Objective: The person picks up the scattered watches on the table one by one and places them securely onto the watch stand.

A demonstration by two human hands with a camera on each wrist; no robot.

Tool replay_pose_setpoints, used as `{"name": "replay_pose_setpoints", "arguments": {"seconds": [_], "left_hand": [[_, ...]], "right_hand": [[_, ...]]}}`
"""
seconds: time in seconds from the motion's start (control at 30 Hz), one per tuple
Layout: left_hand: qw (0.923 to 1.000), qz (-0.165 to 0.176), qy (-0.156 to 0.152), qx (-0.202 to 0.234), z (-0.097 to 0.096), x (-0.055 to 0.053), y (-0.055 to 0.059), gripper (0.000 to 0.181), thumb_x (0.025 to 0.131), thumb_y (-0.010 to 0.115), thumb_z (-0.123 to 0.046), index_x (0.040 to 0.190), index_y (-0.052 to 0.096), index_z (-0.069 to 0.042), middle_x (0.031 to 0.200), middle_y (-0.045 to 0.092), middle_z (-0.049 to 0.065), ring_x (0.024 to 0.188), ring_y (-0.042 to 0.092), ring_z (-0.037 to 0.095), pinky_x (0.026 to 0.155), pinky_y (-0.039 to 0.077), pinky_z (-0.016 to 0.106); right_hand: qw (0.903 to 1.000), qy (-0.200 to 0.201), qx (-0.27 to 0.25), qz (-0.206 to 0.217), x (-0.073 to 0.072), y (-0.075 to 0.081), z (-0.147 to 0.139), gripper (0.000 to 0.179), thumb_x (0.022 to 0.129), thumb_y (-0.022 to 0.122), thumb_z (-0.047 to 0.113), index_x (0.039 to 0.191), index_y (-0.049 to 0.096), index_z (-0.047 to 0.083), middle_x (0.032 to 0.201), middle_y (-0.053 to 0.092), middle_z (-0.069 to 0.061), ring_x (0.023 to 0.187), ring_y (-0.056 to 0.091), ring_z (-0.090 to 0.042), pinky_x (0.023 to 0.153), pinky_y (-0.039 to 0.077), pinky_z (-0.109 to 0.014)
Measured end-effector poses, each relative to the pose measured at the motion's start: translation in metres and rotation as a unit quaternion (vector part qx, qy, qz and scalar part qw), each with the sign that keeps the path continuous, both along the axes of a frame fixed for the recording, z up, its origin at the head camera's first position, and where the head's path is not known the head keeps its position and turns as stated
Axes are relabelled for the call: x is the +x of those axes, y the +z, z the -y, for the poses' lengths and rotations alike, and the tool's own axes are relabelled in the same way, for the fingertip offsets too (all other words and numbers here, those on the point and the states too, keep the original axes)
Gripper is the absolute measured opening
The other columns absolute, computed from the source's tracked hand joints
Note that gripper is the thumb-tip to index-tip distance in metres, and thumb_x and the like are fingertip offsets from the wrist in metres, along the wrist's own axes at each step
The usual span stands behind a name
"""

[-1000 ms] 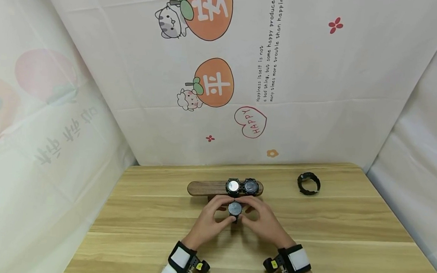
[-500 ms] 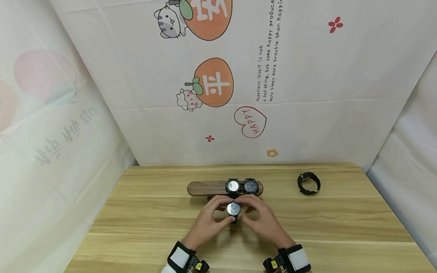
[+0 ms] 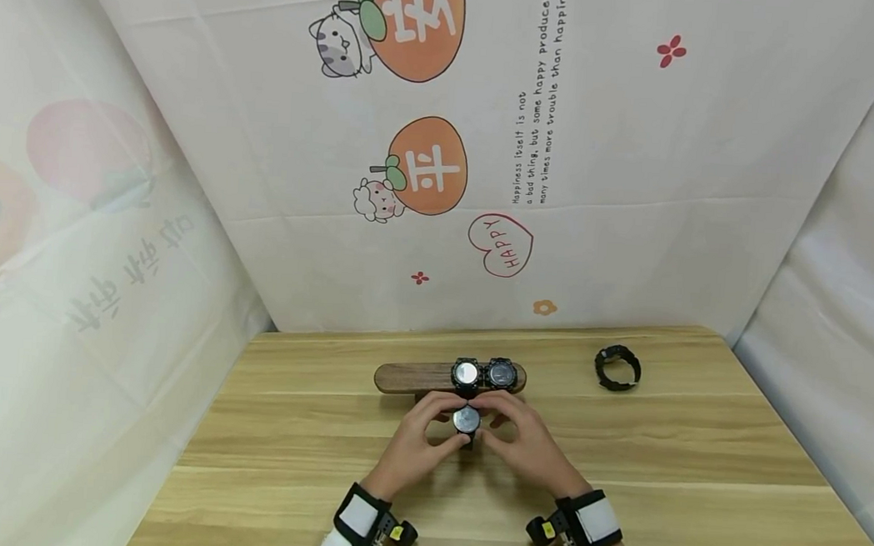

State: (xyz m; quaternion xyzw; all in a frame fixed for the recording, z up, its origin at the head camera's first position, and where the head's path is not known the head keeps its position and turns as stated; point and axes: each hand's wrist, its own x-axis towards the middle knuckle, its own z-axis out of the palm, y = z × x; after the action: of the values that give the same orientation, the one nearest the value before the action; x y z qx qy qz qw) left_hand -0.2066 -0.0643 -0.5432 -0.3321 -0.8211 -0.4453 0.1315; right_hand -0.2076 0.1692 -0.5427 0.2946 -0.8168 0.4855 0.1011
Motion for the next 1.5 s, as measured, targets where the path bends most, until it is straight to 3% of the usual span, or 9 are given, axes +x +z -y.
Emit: {"name": "replay_pose_setpoints", "arguments": {"seconds": [0.17,0.37,0.47,0.73,0.9,0.97,1.13,1.37,1.5], "left_hand": [[0.9999,-0.014,0.001,-0.003,0.001,-0.001,-0.002,0.048,0.097,0.081,-0.018,0.141,0.063,-0.013,0.141,0.064,0.002,0.128,0.065,0.019,0.098,0.061,0.033],[1.0,0.005,0.0,-0.001,0.001,0.0,0.0,0.048,0.097,0.081,-0.019,0.142,0.063,-0.014,0.142,0.063,0.001,0.129,0.064,0.02,0.099,0.06,0.034],[0.9999,0.016,0.0,-0.001,0.001,0.0,0.001,0.048,0.097,0.081,-0.019,0.142,0.063,-0.013,0.143,0.063,0.001,0.13,0.064,0.02,0.099,0.06,0.035],[1.0,0.005,0.004,-0.006,0.001,-0.001,0.001,0.047,0.098,0.081,-0.02,0.141,0.064,-0.009,0.141,0.064,0.001,0.127,0.065,0.017,0.098,0.061,0.036],[1.0,0.001,0.003,-0.005,0.002,-0.001,0.0,0.047,0.098,0.081,-0.021,0.14,0.064,-0.01,0.141,0.064,0.0,0.126,0.065,0.016,0.098,0.061,0.035],[1.0,0.005,0.003,-0.003,0.002,-0.001,0.0,0.047,0.098,0.081,-0.021,0.14,0.065,-0.011,0.141,0.064,0.0,0.126,0.065,0.015,0.098,0.061,0.035],[1.0,0.003,0.004,-0.004,0.002,-0.001,0.0,0.047,0.098,0.081,-0.021,0.141,0.064,-0.017,0.14,0.064,0.0,0.125,0.065,0.014,0.097,0.061,0.033],[0.9999,-0.005,0.002,-0.01,0.002,-0.001,-0.001,0.047,0.097,0.081,-0.02,0.141,0.064,-0.016,0.14,0.065,0.0,0.124,0.066,0.014,0.097,0.06,0.028],[1.0,0.006,0.0,-0.007,0.002,0.0,0.0,0.047,0.097,0.081,-0.021,0.141,0.064,-0.017,0.14,0.064,0.0,0.124,0.066,0.015,0.098,0.06,0.031]], "right_hand": [[0.9999,-0.002,0.007,-0.009,0.001,0.004,0.0,0.048,0.092,0.08,0.0,0.136,0.069,0.016,0.137,0.068,-0.006,0.118,0.065,-0.01,0.087,0.064,-0.039],[0.999,-0.009,0.016,-0.04,0.0,0.008,-0.003,0.05,0.09,0.08,-0.005,0.135,0.07,0.013,0.135,0.068,-0.006,0.115,0.068,-0.022,0.087,0.063,-0.04],[0.9979,-0.022,0.02,-0.057,-0.002,0.01,-0.007,0.052,0.089,0.079,-0.01,0.135,0.07,0.012,0.134,0.068,-0.007,0.11,0.069,-0.027,0.084,0.063,-0.041],[0.9927,-0.076,0.032,-0.088,-0.01,0.016,-0.018,0.048,0.089,0.078,-0.012,0.132,0.07,0.007,0.131,0.069,-0.007,0.101,0.068,-0.026,0.082,0.062,-0.036],[0.9843,-0.103,0.039,-0.138,-0.02,0.019,-0.025,0.049,0.084,0.079,-0.015,0.128,0.071,0.003,0.131,0.069,-0.012,0.112,0.062,-0.026,0.095,0.054,-0.026],[0.9804,-0.118,0.047,-0.15,-0.024,0.019,-0.028,0.051,0.081,0.08,-0.016,0.129,0.071,0.002,0.132,0.068,-0.014,0.119,0.059,-0.029,0.102,0.048,-0.03],[0.9795,-0.137,0.067,-0.131,-0.033,0.017,-0.036,0.062,0.078,0.081,-0.017,0.135,0.066,0.001,0.14,0.062,-0.019,0.129,0.051,-0.038,0.107,0.041,-0.051],[0.9854,-0.13,0.09,-0.064,-0.041,0.013,-0.045,0.068,0.081,0.081,-0.013,0.145,0.057,-0.001,0.15,0.055,-0.022,0.134,0.051,-0.041,0.105,0.051,-0.059],[0.9896,-0.108,0.092,-0.024,-0.045,0.012,-0.047,0.069,0.087,0.077,-0.011,0.151,0.052,0.0,0.154,0.051,-0.026,0.138,0.05,-0.045,0.108,0.051,-0.064]]}}
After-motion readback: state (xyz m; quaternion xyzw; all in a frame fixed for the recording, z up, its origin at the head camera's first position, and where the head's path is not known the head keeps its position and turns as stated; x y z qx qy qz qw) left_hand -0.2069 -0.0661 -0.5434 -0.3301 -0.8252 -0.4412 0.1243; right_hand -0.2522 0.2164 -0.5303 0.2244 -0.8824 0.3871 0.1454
